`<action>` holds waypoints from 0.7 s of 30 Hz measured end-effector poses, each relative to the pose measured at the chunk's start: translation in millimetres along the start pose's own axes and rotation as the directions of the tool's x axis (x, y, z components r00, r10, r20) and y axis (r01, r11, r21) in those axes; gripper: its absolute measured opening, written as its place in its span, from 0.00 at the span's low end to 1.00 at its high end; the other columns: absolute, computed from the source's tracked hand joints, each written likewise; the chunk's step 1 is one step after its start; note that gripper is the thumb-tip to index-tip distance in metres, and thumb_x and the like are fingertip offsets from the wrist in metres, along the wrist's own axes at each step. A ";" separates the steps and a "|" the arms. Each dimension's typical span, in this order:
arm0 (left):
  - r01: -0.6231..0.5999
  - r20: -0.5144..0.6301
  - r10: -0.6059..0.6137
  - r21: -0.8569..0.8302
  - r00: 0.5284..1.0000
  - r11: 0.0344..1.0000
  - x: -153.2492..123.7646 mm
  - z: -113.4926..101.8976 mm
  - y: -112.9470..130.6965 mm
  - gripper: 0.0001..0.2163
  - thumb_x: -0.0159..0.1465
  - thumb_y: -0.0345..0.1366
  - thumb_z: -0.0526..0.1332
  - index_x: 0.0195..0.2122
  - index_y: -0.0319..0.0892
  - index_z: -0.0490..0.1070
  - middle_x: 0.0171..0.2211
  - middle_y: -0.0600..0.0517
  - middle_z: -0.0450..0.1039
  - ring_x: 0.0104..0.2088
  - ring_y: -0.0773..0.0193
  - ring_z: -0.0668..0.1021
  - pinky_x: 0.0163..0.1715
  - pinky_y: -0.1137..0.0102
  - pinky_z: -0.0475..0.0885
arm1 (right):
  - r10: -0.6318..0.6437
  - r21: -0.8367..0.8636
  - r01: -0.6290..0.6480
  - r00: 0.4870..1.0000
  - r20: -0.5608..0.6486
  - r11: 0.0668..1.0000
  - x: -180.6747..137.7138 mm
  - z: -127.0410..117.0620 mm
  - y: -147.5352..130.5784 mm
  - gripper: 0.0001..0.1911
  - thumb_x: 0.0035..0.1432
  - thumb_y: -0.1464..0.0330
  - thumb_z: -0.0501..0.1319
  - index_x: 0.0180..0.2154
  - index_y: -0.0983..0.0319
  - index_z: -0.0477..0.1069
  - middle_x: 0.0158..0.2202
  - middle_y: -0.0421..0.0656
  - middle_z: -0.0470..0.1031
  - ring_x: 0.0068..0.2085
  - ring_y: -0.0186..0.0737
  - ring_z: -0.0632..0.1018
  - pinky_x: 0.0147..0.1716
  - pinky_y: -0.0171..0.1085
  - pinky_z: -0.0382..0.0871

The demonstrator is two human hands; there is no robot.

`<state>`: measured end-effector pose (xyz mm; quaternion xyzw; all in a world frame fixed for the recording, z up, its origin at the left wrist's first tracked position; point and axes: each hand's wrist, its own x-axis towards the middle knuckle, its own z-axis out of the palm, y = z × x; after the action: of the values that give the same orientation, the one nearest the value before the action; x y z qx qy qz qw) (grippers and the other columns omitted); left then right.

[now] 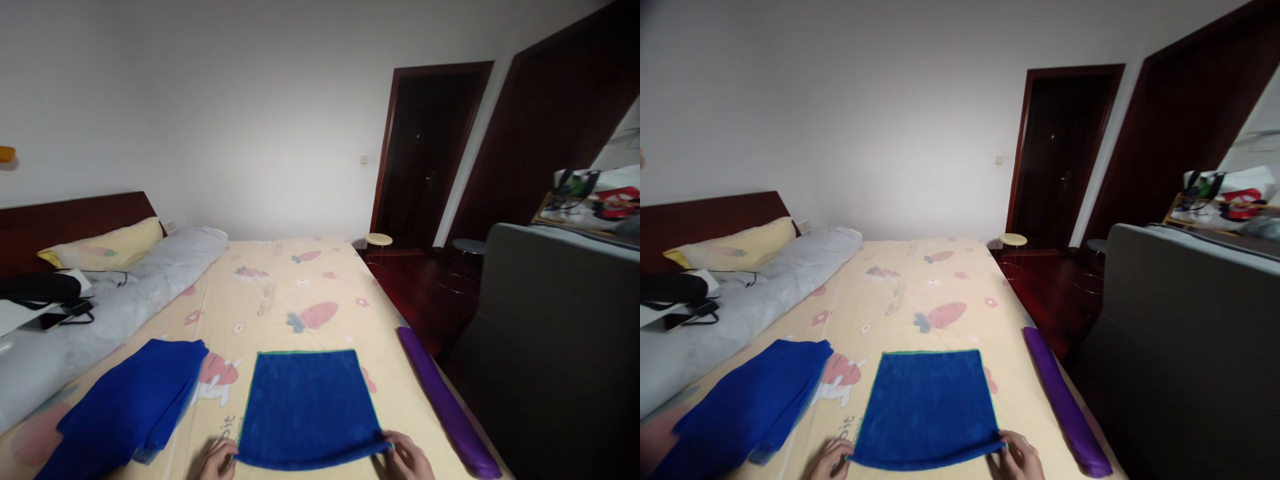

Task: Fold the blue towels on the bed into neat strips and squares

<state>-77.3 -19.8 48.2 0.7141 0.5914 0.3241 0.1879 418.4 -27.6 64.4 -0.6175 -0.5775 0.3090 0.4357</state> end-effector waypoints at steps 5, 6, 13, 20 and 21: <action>0.295 -0.027 -0.316 -0.286 0.948 0.912 23.9 6.0 11.1 0.28 0.48 0.67 0.58 0.29 0.45 0.75 0.30 0.49 0.81 0.36 0.55 0.82 0.38 0.67 0.78 | 0.112 0.132 -0.113 0.994 0.011 0.985 18.6 9.8 -12.2 0.27 0.54 0.42 0.52 0.27 0.58 0.69 0.23 0.41 0.75 0.29 0.43 0.76 0.30 0.38 0.70; 0.297 -0.036 -0.322 -0.303 0.946 0.906 28.1 7.3 11.8 0.29 0.47 0.68 0.57 0.29 0.45 0.75 0.31 0.49 0.82 0.37 0.54 0.82 0.39 0.67 0.78 | 0.100 0.104 -0.101 0.995 0.013 0.989 22.4 10.8 -10.7 0.26 0.55 0.43 0.51 0.28 0.58 0.69 0.24 0.40 0.75 0.30 0.42 0.76 0.31 0.37 0.70; 0.187 -0.088 -0.186 0.000 0.979 0.982 35.1 22.7 6.6 0.18 0.61 0.51 0.51 0.26 0.44 0.71 0.26 0.51 0.76 0.29 0.64 0.78 0.33 0.71 0.73 | -0.055 -0.338 0.047 0.998 -0.013 0.940 29.2 13.9 17.0 0.21 0.63 0.52 0.47 0.31 0.57 0.71 0.27 0.43 0.76 0.31 0.42 0.75 0.35 0.38 0.65; 0.186 -0.098 -0.161 0.642 0.982 0.744 20.6 36.5 21.9 0.18 0.62 0.27 0.48 0.46 0.47 0.73 0.48 0.48 0.76 0.53 0.58 0.73 0.51 0.61 0.63 | -0.342 -0.594 0.238 0.938 -0.065 0.768 14.8 25.2 46.2 0.12 0.64 0.65 0.49 0.40 0.58 0.70 0.33 0.43 0.73 0.35 0.40 0.72 0.38 0.39 0.60; 0.173 -0.086 -0.155 0.659 0.984 0.732 20.5 35.1 26.5 0.19 0.62 0.26 0.47 0.47 0.48 0.73 0.49 0.49 0.75 0.54 0.58 0.72 0.52 0.61 0.61 | -0.355 -0.603 0.253 0.933 -0.053 0.756 14.2 25.9 49.3 0.12 0.64 0.66 0.49 0.42 0.58 0.70 0.34 0.43 0.73 0.35 0.40 0.72 0.39 0.39 0.60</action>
<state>-32.3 -2.1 45.2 0.6749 0.7308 0.0841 -0.0576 419.4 -6.7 10.9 -0.6422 -0.6991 -0.0118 0.3141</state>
